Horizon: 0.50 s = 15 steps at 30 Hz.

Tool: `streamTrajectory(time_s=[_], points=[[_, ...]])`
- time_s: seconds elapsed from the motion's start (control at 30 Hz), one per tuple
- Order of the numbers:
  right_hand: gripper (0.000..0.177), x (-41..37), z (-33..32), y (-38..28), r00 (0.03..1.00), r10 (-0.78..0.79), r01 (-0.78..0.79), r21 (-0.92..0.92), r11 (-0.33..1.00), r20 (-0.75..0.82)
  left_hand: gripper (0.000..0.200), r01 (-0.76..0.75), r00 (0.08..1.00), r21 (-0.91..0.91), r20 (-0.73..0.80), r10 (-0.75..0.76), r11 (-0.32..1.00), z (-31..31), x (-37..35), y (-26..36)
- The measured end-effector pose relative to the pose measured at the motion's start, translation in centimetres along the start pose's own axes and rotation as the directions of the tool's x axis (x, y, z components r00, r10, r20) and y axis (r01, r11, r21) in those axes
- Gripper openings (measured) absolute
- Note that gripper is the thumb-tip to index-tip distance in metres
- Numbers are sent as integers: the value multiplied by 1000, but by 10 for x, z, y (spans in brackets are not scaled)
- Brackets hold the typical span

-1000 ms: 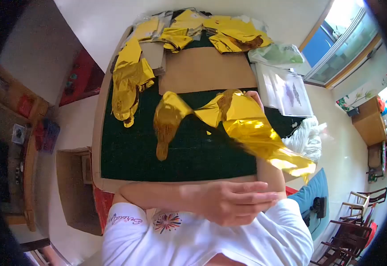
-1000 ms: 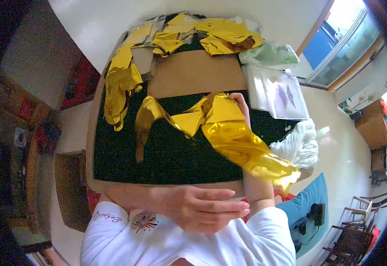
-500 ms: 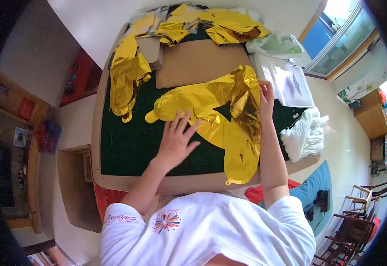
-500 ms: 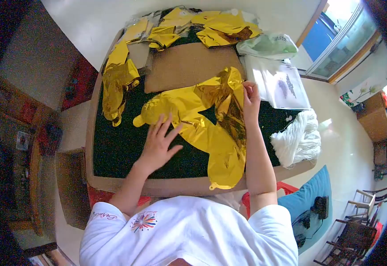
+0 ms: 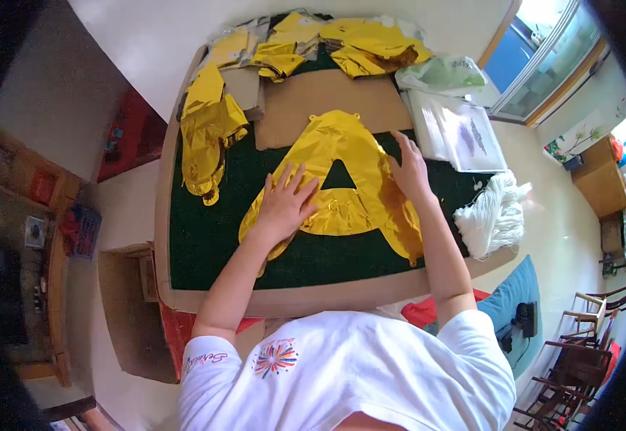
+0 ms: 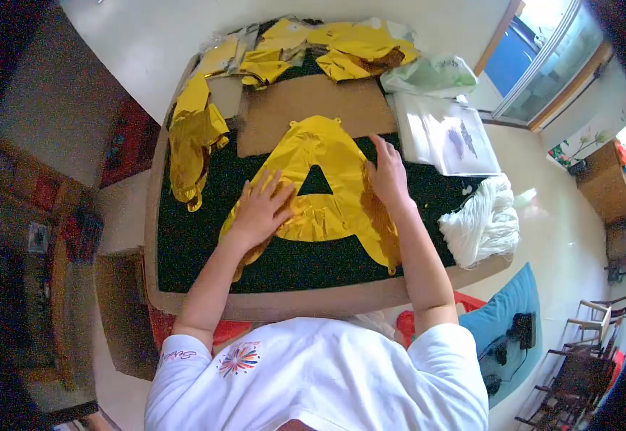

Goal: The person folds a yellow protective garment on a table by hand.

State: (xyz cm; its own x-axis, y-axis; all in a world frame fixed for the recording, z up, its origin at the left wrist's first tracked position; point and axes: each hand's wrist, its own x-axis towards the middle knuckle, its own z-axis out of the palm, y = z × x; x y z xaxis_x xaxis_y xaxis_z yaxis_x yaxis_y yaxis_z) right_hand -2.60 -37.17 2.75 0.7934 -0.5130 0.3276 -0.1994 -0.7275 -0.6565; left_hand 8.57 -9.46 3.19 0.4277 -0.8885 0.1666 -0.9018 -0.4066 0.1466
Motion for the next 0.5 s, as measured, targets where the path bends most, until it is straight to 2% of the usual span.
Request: streamTrajectory(time_s=[0.03, 0.07, 0.13, 0.17, 0.27, 0.5], points=[[50, -2, -5, -14, 987, -152, 144, -128, 981, -51, 53, 24, 994, 7, 107, -24, 1000, 8, 3, -7], [49, -3, -2, -15, 984, -179, 177, -80, 981, -16, 53, 55, 991, -87, 124, -44, 995, 19, 2, -8], [45, -12, 0, -19, 936, -309, 345, -264, 901, 169, 55, 88, 995, -48, 60, -85, 995, 30, 1, 0], [42, -17, 1, -22, 932, -242, 323, -313, 893, 271, 56, 128, 991, -63, 52, -125, 990, 35, 2, 5], [43, -26, 8, -9, 918, -186, 309, -336, 890, 350, 56, 192, 981, -44, 19, -191, 980, 33, 2, 12], [43, -28, 17, -1, 928, -231, 327, -343, 881, 292, 57, 187, 982, -91, 27, -185, 978, 33, -2, 4]])
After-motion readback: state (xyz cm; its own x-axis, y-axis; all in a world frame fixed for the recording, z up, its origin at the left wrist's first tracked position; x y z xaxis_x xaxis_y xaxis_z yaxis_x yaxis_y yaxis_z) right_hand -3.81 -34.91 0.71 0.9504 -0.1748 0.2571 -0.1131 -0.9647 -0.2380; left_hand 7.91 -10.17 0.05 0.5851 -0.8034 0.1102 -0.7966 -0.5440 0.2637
